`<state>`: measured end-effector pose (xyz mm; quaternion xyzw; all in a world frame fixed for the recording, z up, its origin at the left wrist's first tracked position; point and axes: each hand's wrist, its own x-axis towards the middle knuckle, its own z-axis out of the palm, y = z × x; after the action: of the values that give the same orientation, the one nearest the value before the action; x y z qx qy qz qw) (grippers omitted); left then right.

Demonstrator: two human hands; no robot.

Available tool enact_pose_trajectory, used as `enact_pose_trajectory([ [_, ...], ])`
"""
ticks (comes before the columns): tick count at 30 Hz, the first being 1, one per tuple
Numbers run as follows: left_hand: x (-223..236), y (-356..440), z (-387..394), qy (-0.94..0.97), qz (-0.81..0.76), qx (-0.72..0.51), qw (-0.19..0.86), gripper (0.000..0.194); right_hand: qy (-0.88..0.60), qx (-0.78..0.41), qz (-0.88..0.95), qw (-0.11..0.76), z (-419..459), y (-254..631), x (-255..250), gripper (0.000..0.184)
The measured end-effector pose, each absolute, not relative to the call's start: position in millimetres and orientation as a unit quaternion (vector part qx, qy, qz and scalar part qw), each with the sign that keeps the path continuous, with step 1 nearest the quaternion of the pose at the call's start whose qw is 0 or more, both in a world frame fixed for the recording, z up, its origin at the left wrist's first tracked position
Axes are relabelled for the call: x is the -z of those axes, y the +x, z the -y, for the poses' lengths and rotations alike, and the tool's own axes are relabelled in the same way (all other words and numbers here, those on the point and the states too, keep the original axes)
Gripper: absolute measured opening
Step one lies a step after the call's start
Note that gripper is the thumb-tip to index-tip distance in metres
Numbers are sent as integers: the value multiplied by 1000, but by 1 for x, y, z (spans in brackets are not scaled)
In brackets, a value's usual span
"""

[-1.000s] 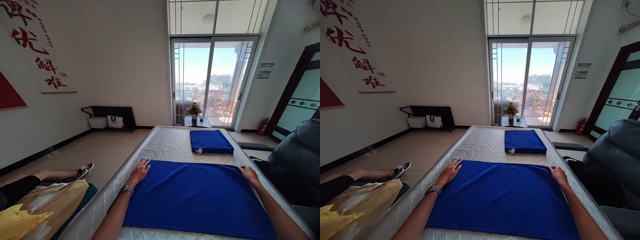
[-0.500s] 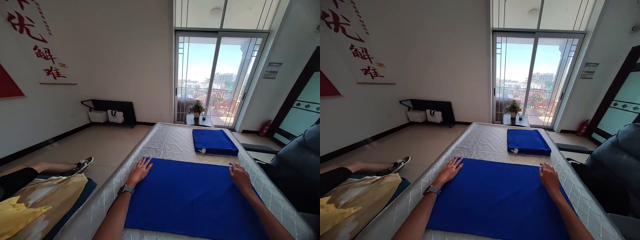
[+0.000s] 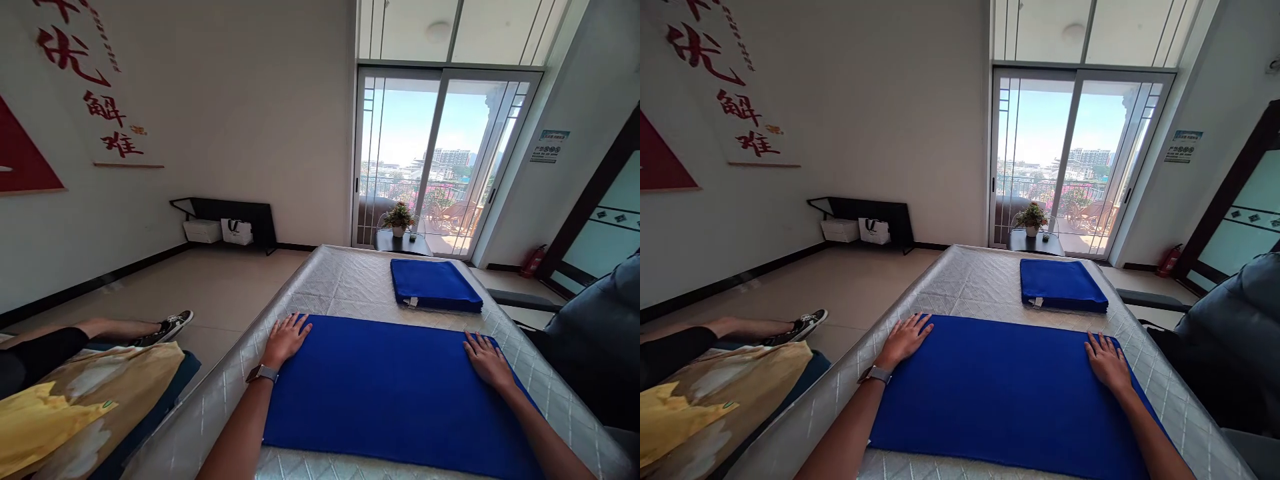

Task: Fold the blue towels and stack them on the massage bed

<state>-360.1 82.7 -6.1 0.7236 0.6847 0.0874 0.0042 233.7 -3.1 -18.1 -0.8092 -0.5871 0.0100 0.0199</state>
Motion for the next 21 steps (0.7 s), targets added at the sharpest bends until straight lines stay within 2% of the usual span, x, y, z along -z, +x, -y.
enact_pose_trajectory([
  [3, 0, -353, -80, 721, -686, -96, -7, 64, -823, 16, 567, 44, 3, 212, 0, 60],
  [7, -3, -343, -78, 733, -669, -119, -13, 66, -755, 38, 649, 80, -14, 118, -17, 57],
  [13, 3, -341, -79, 752, -647, -124, 17, 67, -612, -63, 783, 89, -33, -38, -12, 61],
  [17, 6, -343, -80, 751, -651, -107, 25, 67, -613, -98, 780, 80, -30, -29, -1, 67],
  [21, 3, -341, -83, 756, -648, -91, 23, 66, -672, -61, 732, 95, -21, 60, 5, 63],
])
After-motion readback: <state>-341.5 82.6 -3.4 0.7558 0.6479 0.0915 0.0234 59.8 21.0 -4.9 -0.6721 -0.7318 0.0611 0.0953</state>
